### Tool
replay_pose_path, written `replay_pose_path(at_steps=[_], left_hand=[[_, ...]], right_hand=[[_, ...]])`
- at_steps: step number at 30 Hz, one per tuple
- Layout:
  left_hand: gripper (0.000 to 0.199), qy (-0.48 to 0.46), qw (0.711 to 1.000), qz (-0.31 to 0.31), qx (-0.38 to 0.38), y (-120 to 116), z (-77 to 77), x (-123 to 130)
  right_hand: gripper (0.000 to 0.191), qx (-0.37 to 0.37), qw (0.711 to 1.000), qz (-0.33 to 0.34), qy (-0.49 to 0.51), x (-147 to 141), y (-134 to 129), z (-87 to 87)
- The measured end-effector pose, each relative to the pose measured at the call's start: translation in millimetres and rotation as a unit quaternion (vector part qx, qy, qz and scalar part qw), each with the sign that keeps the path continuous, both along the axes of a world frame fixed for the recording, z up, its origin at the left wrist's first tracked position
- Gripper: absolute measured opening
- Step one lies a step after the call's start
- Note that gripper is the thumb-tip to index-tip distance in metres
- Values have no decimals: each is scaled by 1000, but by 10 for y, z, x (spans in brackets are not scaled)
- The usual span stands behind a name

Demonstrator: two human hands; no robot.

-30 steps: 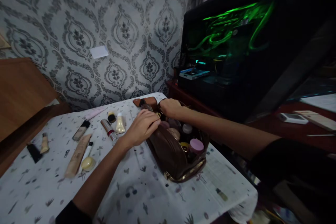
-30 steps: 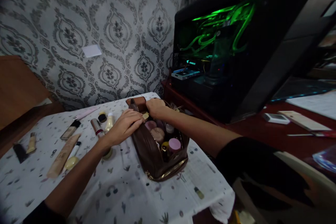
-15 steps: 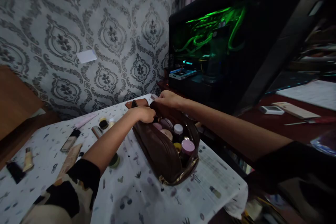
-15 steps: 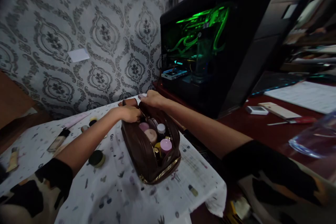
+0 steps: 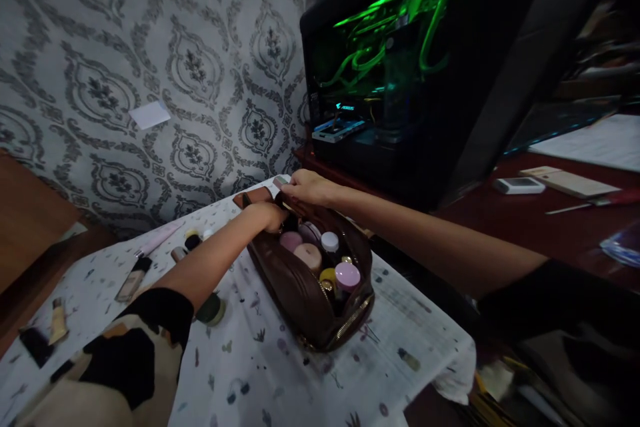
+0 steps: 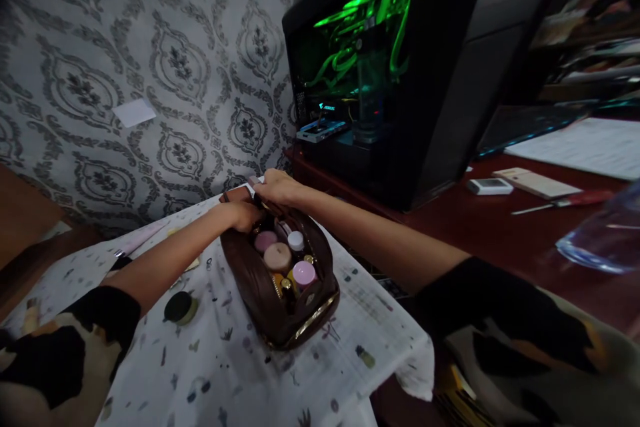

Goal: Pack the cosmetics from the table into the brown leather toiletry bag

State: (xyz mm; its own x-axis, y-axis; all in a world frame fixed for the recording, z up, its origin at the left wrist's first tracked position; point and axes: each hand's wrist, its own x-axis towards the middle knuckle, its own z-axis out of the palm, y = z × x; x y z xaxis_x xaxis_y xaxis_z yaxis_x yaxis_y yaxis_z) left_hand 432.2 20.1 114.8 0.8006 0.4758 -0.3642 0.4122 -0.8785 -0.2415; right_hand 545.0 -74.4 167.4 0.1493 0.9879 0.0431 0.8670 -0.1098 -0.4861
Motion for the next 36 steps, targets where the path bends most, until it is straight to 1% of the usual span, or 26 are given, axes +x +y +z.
replay_pose_path(at_steps=[2,4,9,12,17,20,23,25,27,31,36], left_hand=[[35,21,1000,11,10,1,-66,18],[34,35,999,18,17,-18,-96,13],[53,25,999,28,32,-80,-80,-81],[58,12,998,35,40,-102,-82,-137],[53,6,998,43,47,-128,-84,-144],[49,4,997,42,58,-173,-44,-137],[47,-10,995,35,88,-238,5,-156],[46,-12,994,34,100,-270,24,-173],[48,-4,995,35,97,-282,28,-182],[56,2,996,31,82,-245,27,-161],[45,-1,998,25,62,-159,90,-95]], right_hand=[[32,-2,1000,6,0,6,5,-2],[32,-3,1000,11,0,15,5,-7],[36,-2,1000,21,0,22,-25,-14],[34,1,1000,27,-3,12,-37,-13],[32,-2,999,27,-20,-6,-16,-22],[32,-4,999,29,-33,-6,3,-34],[34,-8,998,36,-50,-2,8,-38],[38,-13,997,36,-65,-6,-2,-34],[41,-17,996,30,-85,-19,-25,-26],[37,-3,989,11,-146,-77,-102,-14],[37,27,969,22,-244,-171,-177,-56]])
